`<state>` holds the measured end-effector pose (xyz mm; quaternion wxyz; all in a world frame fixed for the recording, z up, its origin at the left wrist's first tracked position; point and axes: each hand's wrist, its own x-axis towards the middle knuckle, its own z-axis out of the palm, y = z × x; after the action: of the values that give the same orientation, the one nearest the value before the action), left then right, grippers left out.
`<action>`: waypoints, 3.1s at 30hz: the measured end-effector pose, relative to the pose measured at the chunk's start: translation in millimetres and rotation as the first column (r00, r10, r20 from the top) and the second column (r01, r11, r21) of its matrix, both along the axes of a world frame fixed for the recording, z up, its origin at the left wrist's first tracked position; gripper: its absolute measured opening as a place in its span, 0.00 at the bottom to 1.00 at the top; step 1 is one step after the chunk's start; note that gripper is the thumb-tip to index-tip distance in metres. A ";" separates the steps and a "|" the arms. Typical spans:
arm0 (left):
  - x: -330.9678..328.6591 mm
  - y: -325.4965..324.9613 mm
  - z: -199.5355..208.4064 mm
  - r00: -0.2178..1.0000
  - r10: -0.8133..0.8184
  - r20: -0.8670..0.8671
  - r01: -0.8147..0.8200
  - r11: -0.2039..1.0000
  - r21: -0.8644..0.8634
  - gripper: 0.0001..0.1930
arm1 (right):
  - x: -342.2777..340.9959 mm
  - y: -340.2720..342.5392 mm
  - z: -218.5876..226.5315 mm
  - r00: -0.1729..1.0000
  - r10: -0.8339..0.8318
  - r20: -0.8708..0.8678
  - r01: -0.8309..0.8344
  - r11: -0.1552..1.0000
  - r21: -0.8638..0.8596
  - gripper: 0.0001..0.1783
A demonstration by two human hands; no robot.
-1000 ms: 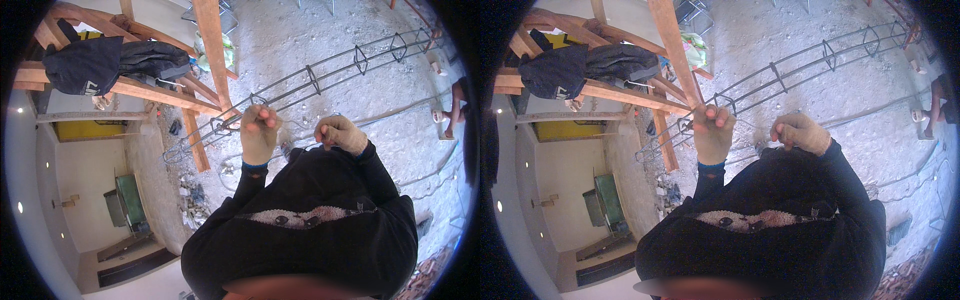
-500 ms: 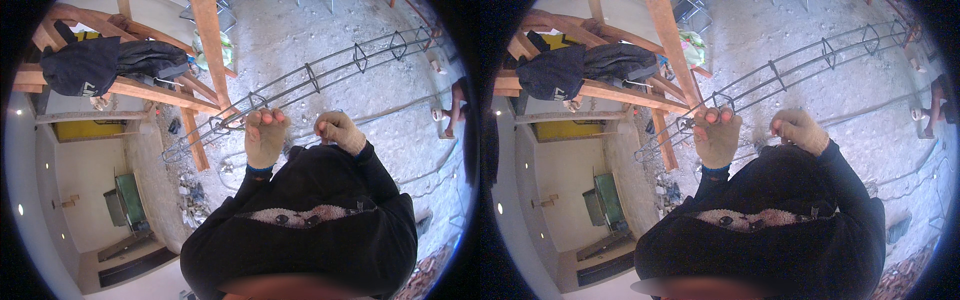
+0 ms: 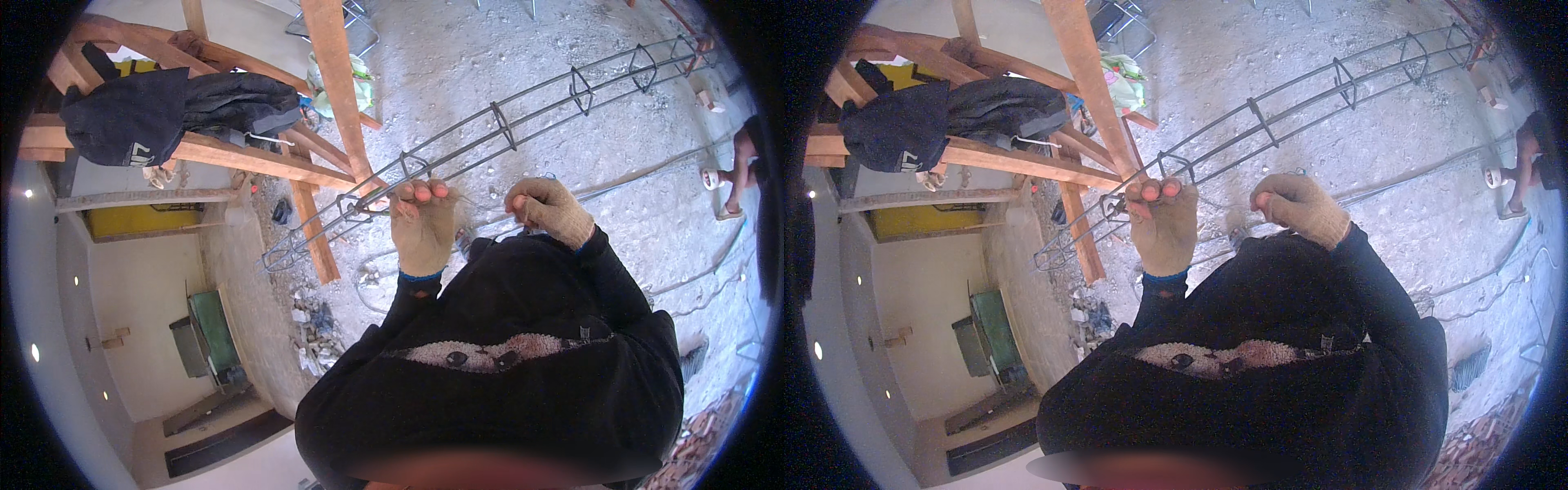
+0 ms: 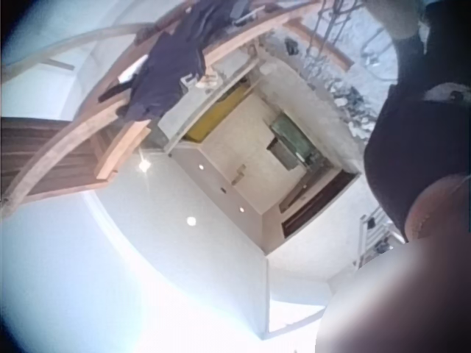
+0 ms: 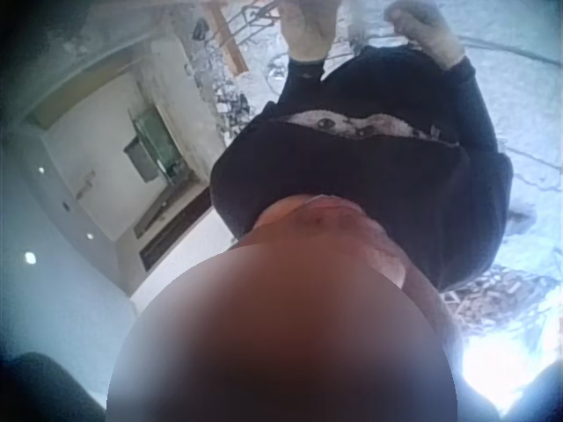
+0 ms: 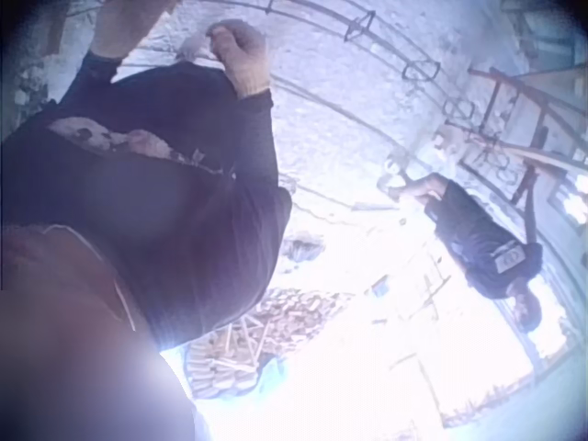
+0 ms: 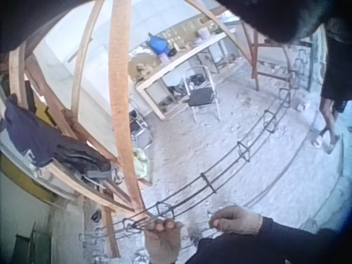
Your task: The person assembles a rebar cage by tying intersecting steel bars with wire. They use pliers to twist and secure the wire at multiple joints along the cage. Another person works nearby on a similar rebar structure.
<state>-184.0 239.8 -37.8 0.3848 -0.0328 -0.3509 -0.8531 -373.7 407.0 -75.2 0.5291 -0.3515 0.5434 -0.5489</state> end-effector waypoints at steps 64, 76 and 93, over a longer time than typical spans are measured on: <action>84.3 -64.2 -30.8 0.791 0.560 0.245 -0.609 0.684 0.402 0.04 | 13.5 -46.1 -4.2 0.896 0.239 -0.374 -0.202 0.970 0.136 0.14; 56.4 -74.3 -39.0 0.839 0.486 0.246 -0.514 0.558 0.652 0.09 | -19.9 -18.1 -17.2 0.941 0.065 0.333 -0.001 0.982 -0.188 0.23; 49.8 -63.2 -51.9 0.874 0.291 0.390 -0.477 0.353 0.805 0.16 | -15.5 -28.9 -42.5 0.519 0.004 0.855 0.471 0.833 -0.291 0.35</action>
<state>-134.2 176.5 -89.7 0.5005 0.3315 0.1128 -0.7918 -389.2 378.0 -117.7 0.5309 -0.0931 0.1149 -0.8344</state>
